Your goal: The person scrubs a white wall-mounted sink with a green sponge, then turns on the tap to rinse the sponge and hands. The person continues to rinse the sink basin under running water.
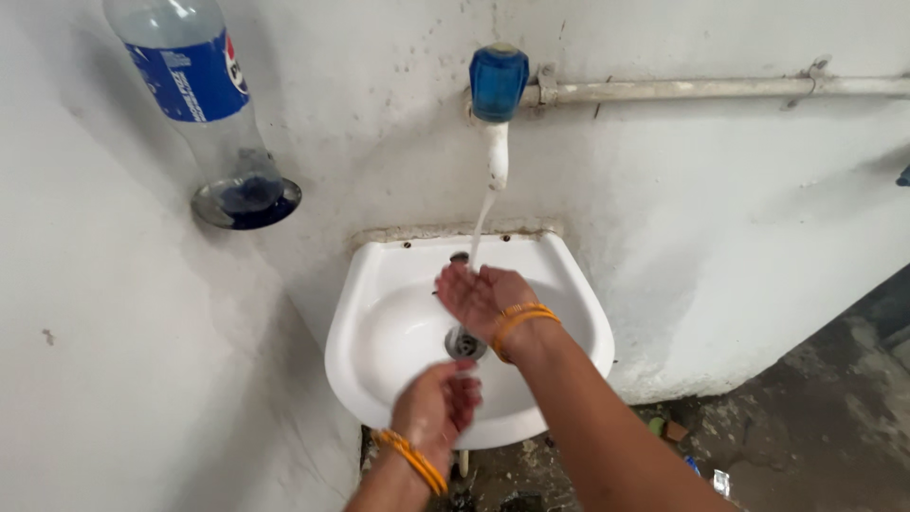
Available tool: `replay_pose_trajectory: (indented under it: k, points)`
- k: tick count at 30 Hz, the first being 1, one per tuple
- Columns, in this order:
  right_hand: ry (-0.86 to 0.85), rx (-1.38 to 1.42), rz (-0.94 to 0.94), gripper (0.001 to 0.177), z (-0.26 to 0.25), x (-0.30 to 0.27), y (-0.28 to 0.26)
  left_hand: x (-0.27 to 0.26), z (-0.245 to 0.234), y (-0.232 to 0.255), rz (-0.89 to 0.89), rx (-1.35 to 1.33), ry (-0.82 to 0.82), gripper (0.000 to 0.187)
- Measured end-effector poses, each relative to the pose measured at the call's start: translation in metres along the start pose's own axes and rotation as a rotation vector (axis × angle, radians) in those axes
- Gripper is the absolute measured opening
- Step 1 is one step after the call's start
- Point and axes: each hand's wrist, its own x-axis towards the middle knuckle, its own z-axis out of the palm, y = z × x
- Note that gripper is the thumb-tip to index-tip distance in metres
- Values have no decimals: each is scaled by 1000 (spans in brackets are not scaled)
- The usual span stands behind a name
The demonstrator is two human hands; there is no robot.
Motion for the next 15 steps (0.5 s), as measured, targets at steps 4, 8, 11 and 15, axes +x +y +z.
replay_pose_trajectory:
  k: [4, 8, 11, 15]
  points:
    - [67, 600, -45, 34, 9, 39, -8, 11, -16, 18, 574, 621, 131, 27]
    - [194, 649, -186, 31, 22, 54, -15, 2, -46, 40, 704, 1763, 217, 42]
    - [395, 381, -387, 31, 29, 66, -11, 8, -47, 60, 360, 2210, 27, 54]
    - [118, -608, -262, 22, 26, 82, 15, 26, -49, 91, 276, 2549, -85, 62]
